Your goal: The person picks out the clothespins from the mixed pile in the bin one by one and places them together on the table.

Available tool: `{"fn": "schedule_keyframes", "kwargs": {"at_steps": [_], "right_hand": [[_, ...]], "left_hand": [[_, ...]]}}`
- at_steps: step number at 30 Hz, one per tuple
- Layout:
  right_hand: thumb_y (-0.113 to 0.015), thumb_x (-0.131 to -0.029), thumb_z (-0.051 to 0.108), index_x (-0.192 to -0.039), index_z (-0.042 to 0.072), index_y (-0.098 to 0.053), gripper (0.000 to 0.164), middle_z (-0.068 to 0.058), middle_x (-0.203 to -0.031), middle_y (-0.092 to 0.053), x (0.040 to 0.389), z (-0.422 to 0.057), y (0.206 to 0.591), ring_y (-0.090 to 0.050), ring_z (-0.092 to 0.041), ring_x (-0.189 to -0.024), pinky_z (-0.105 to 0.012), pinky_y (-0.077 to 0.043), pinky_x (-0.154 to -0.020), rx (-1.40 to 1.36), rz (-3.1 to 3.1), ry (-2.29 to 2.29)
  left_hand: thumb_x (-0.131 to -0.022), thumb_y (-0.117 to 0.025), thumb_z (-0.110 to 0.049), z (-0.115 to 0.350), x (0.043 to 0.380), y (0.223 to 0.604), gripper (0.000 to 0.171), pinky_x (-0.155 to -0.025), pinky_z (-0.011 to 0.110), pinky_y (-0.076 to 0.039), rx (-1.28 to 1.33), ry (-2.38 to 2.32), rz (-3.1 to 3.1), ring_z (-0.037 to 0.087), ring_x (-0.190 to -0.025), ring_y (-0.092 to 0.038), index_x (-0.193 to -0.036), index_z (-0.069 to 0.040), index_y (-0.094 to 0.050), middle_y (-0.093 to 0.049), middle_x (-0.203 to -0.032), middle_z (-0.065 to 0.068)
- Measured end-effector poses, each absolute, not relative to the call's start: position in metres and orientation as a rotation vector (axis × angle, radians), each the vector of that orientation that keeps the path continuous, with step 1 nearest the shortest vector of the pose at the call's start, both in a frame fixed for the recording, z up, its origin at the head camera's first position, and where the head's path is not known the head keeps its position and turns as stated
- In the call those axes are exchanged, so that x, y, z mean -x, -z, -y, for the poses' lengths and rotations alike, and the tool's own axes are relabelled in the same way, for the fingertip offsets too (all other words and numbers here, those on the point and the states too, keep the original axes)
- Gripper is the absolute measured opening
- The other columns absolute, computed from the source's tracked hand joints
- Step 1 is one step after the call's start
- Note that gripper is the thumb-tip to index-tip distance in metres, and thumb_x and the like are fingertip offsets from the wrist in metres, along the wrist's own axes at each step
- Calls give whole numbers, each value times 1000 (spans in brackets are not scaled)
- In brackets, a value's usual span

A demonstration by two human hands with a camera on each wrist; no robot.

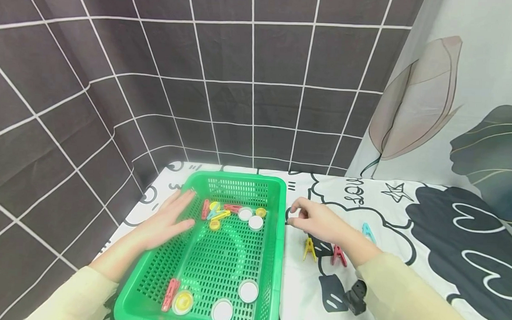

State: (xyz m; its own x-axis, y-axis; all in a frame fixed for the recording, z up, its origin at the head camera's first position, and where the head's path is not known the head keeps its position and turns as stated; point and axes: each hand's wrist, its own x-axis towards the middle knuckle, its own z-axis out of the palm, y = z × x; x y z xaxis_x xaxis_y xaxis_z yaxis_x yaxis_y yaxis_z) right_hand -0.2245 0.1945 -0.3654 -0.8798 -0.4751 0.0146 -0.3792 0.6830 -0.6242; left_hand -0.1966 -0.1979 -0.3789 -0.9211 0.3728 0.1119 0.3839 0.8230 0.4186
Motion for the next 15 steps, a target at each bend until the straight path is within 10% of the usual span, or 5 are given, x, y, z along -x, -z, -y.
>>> {"fn": "schedule_keyframes", "kwargs": {"at_steps": [15], "right_hand": [[-63,-88,23,-95,12,-54,16,-1,-72,-53,228,-167,349,-55,-20,-60,-29,-47,-51,756,-2656,1082]], "left_hand": [[-93,-46,-53,198,196,379,77,-100,68,-20,618,680,2974,34,-141,-1,-150,-10,-20,-16,-155,10]]}}
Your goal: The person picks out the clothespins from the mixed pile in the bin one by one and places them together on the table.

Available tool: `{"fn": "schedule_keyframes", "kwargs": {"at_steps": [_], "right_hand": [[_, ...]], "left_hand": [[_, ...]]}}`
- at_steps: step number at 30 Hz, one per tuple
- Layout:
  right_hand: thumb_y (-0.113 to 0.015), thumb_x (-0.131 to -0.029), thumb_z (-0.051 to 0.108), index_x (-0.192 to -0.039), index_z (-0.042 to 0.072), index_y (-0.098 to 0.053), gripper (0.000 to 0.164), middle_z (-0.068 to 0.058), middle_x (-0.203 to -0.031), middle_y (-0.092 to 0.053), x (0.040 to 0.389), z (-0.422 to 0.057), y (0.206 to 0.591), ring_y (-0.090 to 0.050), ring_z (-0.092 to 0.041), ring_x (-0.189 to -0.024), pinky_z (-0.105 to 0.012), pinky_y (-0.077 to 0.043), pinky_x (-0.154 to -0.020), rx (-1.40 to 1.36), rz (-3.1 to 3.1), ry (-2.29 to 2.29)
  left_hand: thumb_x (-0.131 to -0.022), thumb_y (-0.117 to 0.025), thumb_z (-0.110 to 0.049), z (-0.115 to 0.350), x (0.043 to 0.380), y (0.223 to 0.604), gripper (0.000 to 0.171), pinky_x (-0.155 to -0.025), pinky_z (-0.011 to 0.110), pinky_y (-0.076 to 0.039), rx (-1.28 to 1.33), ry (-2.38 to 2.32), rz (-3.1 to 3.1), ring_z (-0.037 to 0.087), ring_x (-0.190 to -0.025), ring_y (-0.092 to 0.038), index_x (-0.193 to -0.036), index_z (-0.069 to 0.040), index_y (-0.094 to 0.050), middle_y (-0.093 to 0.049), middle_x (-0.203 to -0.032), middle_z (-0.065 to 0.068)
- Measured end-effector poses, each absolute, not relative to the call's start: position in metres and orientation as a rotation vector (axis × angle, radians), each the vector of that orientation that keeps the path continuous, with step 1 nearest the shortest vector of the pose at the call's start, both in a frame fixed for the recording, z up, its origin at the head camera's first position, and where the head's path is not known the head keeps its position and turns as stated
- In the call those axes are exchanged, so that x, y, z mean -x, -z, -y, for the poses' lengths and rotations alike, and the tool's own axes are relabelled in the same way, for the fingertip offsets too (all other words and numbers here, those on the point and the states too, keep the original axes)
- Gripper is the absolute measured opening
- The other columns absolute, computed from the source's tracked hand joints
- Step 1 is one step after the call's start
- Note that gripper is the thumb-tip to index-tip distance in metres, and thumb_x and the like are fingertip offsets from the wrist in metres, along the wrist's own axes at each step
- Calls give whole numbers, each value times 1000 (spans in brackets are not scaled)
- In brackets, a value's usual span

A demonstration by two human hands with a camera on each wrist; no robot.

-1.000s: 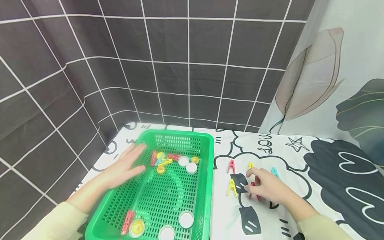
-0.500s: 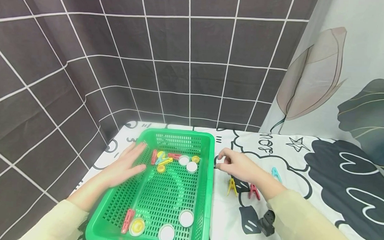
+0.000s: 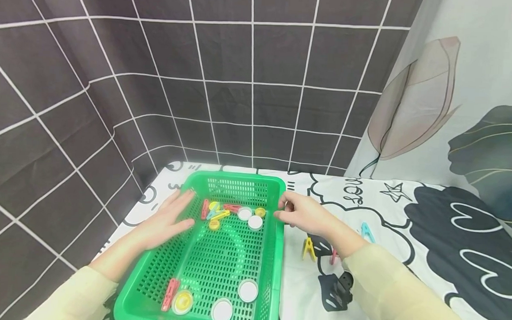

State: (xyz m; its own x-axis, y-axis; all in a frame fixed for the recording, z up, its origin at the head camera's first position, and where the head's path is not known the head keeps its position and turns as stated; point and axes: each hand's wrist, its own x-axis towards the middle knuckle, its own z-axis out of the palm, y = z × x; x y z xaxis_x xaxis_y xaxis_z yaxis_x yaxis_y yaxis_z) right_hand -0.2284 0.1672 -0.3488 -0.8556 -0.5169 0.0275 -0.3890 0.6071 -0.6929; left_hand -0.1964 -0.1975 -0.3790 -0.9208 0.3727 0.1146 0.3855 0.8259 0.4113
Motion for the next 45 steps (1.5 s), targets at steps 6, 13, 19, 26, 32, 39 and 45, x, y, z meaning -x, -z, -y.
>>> {"fn": "schedule_keyframes", "kwargs": {"at_steps": [6,13,19,26,32,39,45], "right_hand": [[-63,-87,23,-95,13,-56,14,1,-69,-53,230,-147,341,-51,-15,-57,-28,-42,-47,813,-2656,1042],[-60,-88,23,-88,15,-58,8,1,-68,-55,235,-119,330,-51,-13,-56,-29,-44,-52,841,-2591,1003],[-57,-89,24,-89,12,-59,13,-2,-73,-59,243,-104,321,-56,-17,-58,-30,-46,-54,826,-2514,1024],[-56,-90,23,-92,8,-59,16,-3,-75,-58,249,-89,309,-55,-16,-58,-29,-46,-54,768,-2456,1105],[-57,-89,25,-93,8,-59,18,-5,-77,-60,247,-69,304,-56,-18,-60,-29,-47,-52,754,-2434,1149],[-57,-89,24,-94,8,-60,18,-3,-87,-61,250,-53,314,-58,-15,-63,-28,-49,-55,761,-2400,1153],[-57,-87,24,-95,11,-63,16,-3,-76,-60,249,-49,324,-57,-18,-66,-33,-50,-60,789,-2340,1156]], "left_hand": [[-92,-45,-56,197,196,380,78,-100,69,-21,613,686,2981,34,-141,-1,-150,-10,-19,-15,-155,10],[-92,-45,-56,197,195,377,78,-100,69,-21,612,690,2977,33,-142,-1,-150,-10,-20,-15,-155,10],[-92,-45,-55,196,195,377,78,-99,69,-21,624,697,2967,35,-141,-2,-150,-9,-20,-16,-155,11],[-93,-47,-53,197,196,378,77,-99,69,-20,623,698,2965,35,-141,-2,-150,-9,-20,-16,-155,11],[-93,-50,-48,198,195,378,75,-100,69,-19,620,717,2964,34,-141,-1,-150,-9,-20,-15,-155,11],[-93,-49,-51,197,194,378,76,-101,68,-20,605,718,2975,34,-141,-2,-150,-11,-20,-16,-155,10],[-92,-46,-55,198,196,379,78,-100,69,-21,608,704,2972,33,-142,-1,-151,-12,-19,-15,-155,9]]}}
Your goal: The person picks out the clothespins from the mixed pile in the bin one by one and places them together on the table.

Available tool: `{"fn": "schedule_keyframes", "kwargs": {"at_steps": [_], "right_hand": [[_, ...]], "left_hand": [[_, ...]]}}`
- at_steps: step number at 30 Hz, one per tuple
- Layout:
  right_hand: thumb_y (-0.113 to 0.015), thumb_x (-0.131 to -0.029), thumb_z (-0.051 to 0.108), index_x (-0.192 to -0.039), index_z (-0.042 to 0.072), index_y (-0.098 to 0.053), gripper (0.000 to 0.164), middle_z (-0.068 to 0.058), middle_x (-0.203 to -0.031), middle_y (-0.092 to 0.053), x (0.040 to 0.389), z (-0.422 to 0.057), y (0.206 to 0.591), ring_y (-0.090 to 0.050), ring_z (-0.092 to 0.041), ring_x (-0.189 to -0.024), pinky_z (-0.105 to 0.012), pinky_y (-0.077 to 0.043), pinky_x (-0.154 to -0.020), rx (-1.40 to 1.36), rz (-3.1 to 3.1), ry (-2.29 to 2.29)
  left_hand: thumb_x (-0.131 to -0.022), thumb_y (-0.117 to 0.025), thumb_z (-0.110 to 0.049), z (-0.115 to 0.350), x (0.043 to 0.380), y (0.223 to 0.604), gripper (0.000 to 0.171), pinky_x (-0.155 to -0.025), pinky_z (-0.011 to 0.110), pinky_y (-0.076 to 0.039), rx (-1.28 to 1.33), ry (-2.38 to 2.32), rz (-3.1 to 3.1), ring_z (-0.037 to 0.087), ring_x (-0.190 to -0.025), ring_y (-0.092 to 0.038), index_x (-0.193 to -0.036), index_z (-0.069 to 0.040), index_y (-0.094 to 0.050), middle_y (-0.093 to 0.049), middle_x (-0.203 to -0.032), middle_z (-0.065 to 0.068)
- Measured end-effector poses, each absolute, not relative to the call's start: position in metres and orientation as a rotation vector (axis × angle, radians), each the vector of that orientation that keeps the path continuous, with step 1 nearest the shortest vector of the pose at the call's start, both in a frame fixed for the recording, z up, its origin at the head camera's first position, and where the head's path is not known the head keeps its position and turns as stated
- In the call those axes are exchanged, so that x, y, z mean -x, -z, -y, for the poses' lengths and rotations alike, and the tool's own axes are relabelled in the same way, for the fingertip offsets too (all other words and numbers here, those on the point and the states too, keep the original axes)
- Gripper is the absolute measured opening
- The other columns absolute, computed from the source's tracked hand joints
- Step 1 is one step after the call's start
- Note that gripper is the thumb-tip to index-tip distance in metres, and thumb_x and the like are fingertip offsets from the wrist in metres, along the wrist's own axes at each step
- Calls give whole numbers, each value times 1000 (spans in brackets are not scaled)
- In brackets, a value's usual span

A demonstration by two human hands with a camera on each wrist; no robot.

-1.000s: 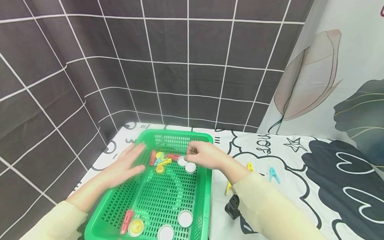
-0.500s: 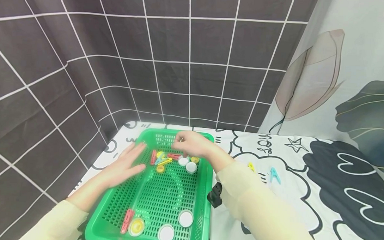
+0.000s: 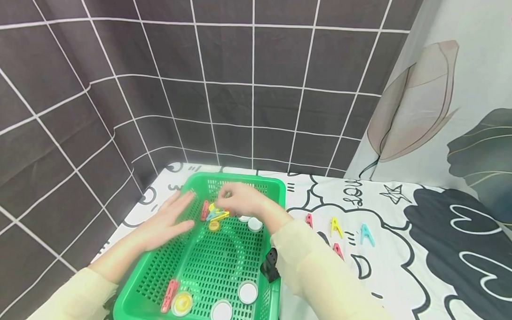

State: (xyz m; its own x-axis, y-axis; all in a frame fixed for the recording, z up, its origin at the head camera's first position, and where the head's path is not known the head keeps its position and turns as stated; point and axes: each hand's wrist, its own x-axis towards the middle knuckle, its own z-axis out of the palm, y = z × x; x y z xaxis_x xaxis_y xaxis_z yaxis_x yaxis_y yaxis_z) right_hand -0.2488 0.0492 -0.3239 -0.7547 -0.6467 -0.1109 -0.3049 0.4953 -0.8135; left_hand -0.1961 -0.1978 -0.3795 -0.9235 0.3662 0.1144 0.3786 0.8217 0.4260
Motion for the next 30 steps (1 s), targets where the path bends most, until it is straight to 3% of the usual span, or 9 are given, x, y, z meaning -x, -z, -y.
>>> {"fn": "schedule_keyframes", "kwargs": {"at_steps": [4,12,20,30], "right_hand": [[-61,-87,25,-97,14,-63,16,-2,-79,-61,249,-45,330,-58,-18,-67,-37,-52,-64,828,-2300,1122],[-68,-81,25,-106,10,-61,30,-1,-74,-61,243,-29,343,-56,-15,-66,-38,-53,-66,869,-2226,1029],[-69,-81,25,-111,7,-60,36,-14,-79,-66,233,-13,370,-60,-27,-68,-34,-52,-60,922,-2171,903],[-70,-80,26,-108,12,-62,32,-6,-69,-65,217,15,385,-56,-14,-56,-28,-53,-57,949,-2120,750]], "left_hand": [[-92,-45,-57,198,196,378,78,-99,70,-21,606,711,2972,32,-142,-1,-151,-12,-19,-15,-155,9],[-93,-44,-55,199,196,380,76,-98,71,-22,608,710,2965,32,-142,-1,-151,-12,-19,-15,-155,9],[-94,-47,-50,199,197,381,73,-96,72,-24,617,705,2958,33,-142,-2,-151,-13,-20,-15,-155,8],[-92,-44,-57,198,196,379,78,-95,72,-26,628,710,2963,34,-141,-2,-151,-12,-20,-15,-155,9]]}}
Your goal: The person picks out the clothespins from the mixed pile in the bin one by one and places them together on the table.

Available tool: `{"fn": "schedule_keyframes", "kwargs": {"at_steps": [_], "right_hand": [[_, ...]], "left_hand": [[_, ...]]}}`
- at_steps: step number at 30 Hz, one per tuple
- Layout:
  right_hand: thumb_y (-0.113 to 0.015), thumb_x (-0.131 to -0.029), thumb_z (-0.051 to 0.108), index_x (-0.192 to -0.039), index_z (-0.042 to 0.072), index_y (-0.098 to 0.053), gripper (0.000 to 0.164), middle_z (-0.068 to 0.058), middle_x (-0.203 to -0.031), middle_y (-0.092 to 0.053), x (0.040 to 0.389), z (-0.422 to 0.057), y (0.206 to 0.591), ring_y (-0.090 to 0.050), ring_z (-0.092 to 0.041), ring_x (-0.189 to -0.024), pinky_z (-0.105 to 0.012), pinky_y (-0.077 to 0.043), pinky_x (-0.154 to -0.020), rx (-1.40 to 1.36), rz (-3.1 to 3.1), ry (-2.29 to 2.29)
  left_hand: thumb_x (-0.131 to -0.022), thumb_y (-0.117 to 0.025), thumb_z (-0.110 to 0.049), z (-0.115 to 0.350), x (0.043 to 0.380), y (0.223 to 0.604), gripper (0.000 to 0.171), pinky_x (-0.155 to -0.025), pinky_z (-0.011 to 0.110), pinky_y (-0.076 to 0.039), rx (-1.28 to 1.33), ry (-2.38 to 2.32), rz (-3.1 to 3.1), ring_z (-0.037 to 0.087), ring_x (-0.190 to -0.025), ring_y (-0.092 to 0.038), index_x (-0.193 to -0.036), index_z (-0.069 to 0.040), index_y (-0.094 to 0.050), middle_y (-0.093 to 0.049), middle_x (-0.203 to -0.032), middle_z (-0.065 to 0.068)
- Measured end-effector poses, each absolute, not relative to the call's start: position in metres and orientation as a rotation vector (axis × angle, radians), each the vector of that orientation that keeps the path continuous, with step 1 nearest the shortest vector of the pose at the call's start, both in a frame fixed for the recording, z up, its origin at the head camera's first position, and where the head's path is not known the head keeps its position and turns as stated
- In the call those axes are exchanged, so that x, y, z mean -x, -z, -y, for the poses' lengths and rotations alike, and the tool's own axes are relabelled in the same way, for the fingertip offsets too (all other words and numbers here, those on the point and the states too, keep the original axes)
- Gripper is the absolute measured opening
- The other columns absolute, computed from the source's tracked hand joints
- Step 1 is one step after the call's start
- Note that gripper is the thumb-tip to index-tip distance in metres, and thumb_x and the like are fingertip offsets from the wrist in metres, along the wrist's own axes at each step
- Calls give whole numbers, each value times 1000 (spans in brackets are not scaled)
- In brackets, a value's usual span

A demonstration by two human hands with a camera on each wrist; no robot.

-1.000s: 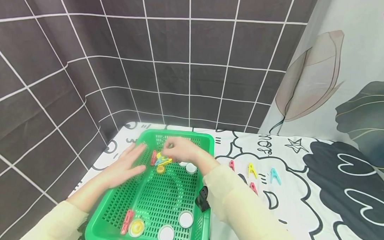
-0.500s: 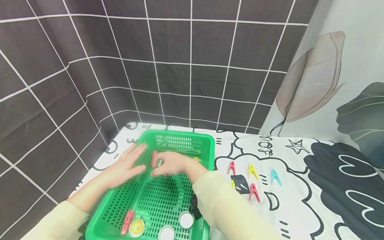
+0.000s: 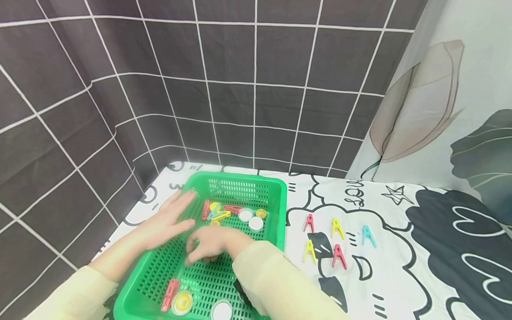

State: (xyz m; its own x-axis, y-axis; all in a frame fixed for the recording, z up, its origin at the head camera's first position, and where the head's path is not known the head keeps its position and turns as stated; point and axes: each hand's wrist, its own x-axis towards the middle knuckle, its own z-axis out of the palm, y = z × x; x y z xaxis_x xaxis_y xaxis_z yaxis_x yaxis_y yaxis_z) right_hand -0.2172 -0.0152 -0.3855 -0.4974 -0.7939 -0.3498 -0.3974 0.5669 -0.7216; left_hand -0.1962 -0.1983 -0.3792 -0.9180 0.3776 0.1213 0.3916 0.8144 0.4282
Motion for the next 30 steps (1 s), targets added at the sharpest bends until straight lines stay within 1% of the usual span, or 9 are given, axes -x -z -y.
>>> {"fn": "schedule_keyframes", "kwargs": {"at_steps": [3,7,13,19,22,26,30], "right_hand": [[-69,-81,26,-108,13,-62,31,-4,-70,-65,214,21,391,-58,-13,-59,-27,-53,-58,952,-2085,725],[-69,-82,27,-109,13,-62,32,1,-74,-64,210,27,398,-60,-12,-63,-24,-52,-59,944,-2054,665],[-68,-84,30,-113,8,-62,37,2,-77,-63,206,33,403,-62,-12,-65,-24,-52,-58,939,-2022,650],[-65,-86,33,-117,6,-61,41,4,-78,-63,204,38,403,-62,-10,-67,-23,-52,-60,947,-1988,625],[-64,-87,32,-115,6,-62,38,5,-80,-63,201,40,404,-61,-8,-68,-21,-51,-62,986,-1958,583],[-63,-87,30,-113,9,-64,34,10,-85,-61,198,42,406,-58,-4,-73,-19,-49,-66,1070,-1926,494],[-63,-86,28,-113,11,-65,32,12,-88,-59,194,43,405,-56,-3,-74,-18,-48,-66,1110,-1915,459]], "left_hand": [[-93,-45,-55,199,196,379,77,-96,71,-26,625,708,2964,33,-142,-1,-151,-12,-20,-15,-155,8],[-93,-48,-50,199,198,381,74,-96,71,-25,634,702,2961,35,-141,-3,-150,-11,-20,-15,-155,9],[-93,-46,-53,200,200,381,75,-97,71,-24,631,697,2971,34,-141,-2,-151,-12,-20,-14,-156,8],[-94,-49,-48,200,200,377,73,-99,70,-22,625,701,2969,32,-142,0,-151,-12,-20,-14,-156,8],[-94,-49,-47,199,197,375,73,-99,70,-22,621,718,2971,33,-142,-1,-151,-12,-20,-14,-156,9],[-93,-47,-51,199,195,376,74,-100,69,-22,617,738,2969,32,-142,-1,-151,-12,-20,-14,-156,9],[-94,-49,-49,198,196,378,74,-100,69,-21,612,735,2967,31,-142,0,-151,-13,-19,-14,-156,8]]}}
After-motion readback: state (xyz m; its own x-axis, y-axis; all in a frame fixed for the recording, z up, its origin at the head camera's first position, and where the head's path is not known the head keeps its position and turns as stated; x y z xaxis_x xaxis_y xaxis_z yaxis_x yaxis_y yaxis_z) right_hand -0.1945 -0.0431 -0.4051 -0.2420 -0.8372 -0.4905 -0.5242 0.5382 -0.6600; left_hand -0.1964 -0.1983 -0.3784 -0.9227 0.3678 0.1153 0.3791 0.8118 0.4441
